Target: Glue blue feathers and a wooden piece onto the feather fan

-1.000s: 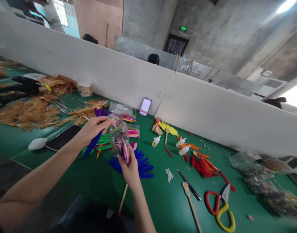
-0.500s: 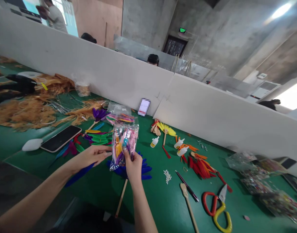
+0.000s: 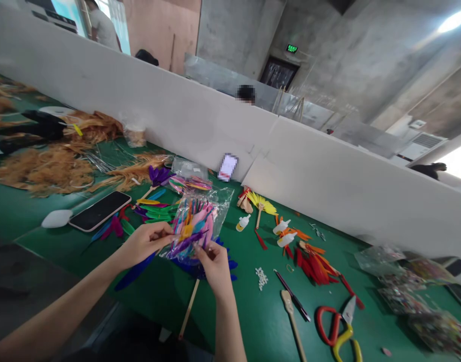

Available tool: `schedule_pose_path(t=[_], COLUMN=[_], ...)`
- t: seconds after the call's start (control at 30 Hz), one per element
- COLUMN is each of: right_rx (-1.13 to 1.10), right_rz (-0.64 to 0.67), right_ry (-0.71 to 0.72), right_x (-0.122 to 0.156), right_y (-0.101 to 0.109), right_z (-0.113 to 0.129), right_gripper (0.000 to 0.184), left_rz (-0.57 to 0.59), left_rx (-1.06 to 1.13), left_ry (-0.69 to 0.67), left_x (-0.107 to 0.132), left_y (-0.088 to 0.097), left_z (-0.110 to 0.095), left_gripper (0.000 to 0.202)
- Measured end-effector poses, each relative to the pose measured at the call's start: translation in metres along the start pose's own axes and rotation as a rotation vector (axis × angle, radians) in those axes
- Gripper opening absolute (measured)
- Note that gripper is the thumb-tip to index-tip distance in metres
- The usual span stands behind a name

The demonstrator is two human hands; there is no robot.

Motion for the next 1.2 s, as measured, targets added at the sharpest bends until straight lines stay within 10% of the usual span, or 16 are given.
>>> schedule_pose_path(t=[0.53, 0.93, 1.2], right_rx=[0.041, 0.249, 0.071], right_rz=[0.071, -0.261, 0.024], right_ry=[0.111, 0.177, 0.128], right_x=[0.009, 0.004, 0.009], right_y=[0.005, 0.009, 0.007], right_z=[0.016, 0.001, 0.012], right_gripper=[0.032, 0.026, 0.031], left_rz=[0.053, 0.067, 0.048], left_rx=[-0.143, -0.057, -0.093], left_ry=[-0.053, -0.065, -0.05], left_x=[-0.006, -0.013, -0.015], left_y=[-0.007, -0.027, -0.03], left_z=[0.0, -0.005, 0.0], left_gripper=[0.025, 0.026, 0.018])
Point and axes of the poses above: each hand's wrist, its own x-axis away from the middle knuckle, its own y-axis out of the back of the hand, z = x × y, the point moved 2 cm from there along -x, towards the middle knuckle, and after that the axes turned 9 degrees about z, right-handed, at the moved point
